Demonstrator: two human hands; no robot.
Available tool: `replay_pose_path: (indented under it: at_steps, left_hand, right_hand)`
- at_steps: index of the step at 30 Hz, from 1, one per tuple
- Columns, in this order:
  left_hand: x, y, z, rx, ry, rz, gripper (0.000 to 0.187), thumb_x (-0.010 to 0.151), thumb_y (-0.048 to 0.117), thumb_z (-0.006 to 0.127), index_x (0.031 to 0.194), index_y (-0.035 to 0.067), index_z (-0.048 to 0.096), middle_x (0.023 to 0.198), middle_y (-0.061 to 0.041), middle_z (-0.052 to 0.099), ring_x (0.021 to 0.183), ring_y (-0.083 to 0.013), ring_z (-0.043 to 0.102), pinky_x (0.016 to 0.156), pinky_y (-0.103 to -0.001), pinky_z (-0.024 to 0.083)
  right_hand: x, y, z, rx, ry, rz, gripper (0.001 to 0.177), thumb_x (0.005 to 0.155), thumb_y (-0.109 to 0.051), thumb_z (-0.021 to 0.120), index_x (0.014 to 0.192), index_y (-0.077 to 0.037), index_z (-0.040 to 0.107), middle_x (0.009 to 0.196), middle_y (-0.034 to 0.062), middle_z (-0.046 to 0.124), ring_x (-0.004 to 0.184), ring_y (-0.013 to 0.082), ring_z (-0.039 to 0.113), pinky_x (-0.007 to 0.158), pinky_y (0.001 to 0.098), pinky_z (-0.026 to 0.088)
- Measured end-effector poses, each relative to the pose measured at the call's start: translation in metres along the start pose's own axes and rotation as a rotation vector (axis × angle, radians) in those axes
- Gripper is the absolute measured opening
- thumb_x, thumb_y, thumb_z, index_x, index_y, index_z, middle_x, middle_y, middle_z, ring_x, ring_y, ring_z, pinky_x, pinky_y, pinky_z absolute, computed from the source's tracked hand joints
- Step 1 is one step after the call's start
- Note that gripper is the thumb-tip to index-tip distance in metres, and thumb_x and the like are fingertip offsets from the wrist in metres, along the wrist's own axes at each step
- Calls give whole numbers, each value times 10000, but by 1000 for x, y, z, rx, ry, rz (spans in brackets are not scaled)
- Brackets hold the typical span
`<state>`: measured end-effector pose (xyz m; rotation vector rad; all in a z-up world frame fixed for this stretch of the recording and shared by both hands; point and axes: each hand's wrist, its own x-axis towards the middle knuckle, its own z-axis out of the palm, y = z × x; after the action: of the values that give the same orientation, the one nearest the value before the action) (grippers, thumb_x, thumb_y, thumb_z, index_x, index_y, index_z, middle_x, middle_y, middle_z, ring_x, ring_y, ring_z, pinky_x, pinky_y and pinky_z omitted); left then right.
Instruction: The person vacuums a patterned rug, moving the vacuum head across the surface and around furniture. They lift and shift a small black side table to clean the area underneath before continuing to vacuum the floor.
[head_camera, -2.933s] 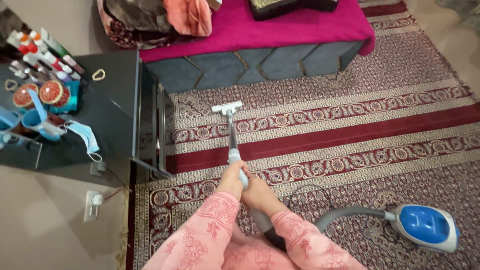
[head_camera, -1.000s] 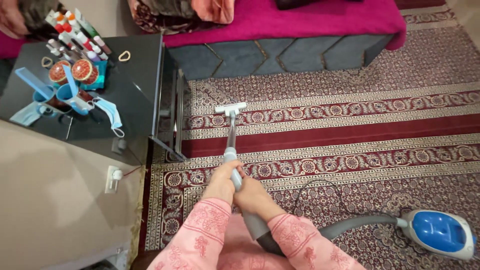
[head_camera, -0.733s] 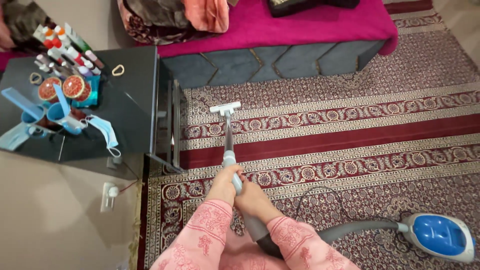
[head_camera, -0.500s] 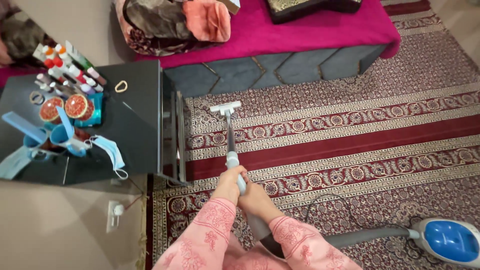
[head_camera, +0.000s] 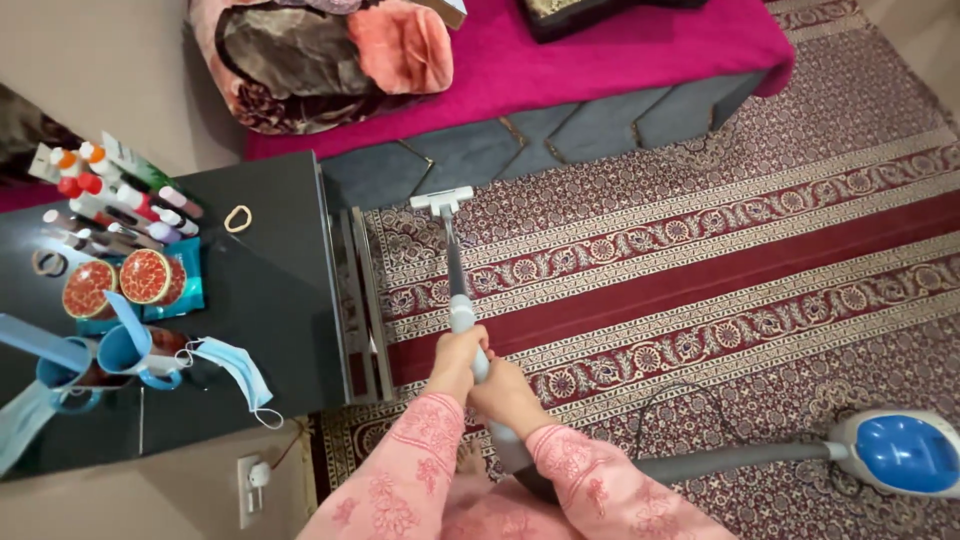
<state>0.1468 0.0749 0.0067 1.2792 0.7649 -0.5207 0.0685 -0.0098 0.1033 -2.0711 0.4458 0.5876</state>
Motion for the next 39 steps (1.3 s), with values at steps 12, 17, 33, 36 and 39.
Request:
replay_pose_path:
  at_steps: [12, 17, 33, 36, 39]
  left_hand:
    - [-8, -16, -38, 4, -86, 38, 115, 731, 60, 675, 650, 10, 611, 582, -96, 590, 495, -232, 589, 484, -380, 483]
    - [-30, -42, -23, 12, -94, 82, 119, 729, 57, 679, 659, -18, 618, 578, -116, 597, 482, -245, 595, 473, -391, 485]
    - [-185, -137, 8, -65, 122, 34, 163, 760, 82, 704, 665, -6, 603, 579, -110, 607, 484, -241, 601, 484, -373, 486]
    - [-175, -158, -7, -126, 100, 102, 122, 753, 60, 692, 669, -3, 628, 584, -96, 612, 509, -225, 602, 494, -365, 474]
    - [-195, -143, -9, -160, 123, 71, 114, 752, 60, 705, 682, 10, 630, 599, -80, 608, 520, -217, 603, 502, -365, 491]
  right_hand:
    - [1, 28, 48, -15, -30, 0, 315, 759, -208, 758, 924, 60, 762, 777, 196, 759, 697, 260, 745, 655, 372, 576]
    - [-52, 25, 19, 159, -68, 46, 331, 799, -194, 721, 992, 75, 710, 725, 163, 746, 595, 256, 749, 553, 392, 596]
    - [-212, 82, -36, 206, -203, -13, 339, 795, -130, 694, 1092, 20, 629, 659, 149, 704, 496, 227, 681, 452, 378, 544]
    - [-226, 74, -37, 117, -209, -1, 329, 790, -149, 729, 1051, 38, 656, 679, 135, 725, 517, 212, 709, 473, 362, 570]
    - [-228, 70, -38, 128, -242, -10, 338, 784, -139, 733, 1054, 45, 650, 686, 141, 723, 529, 219, 709, 481, 362, 567]
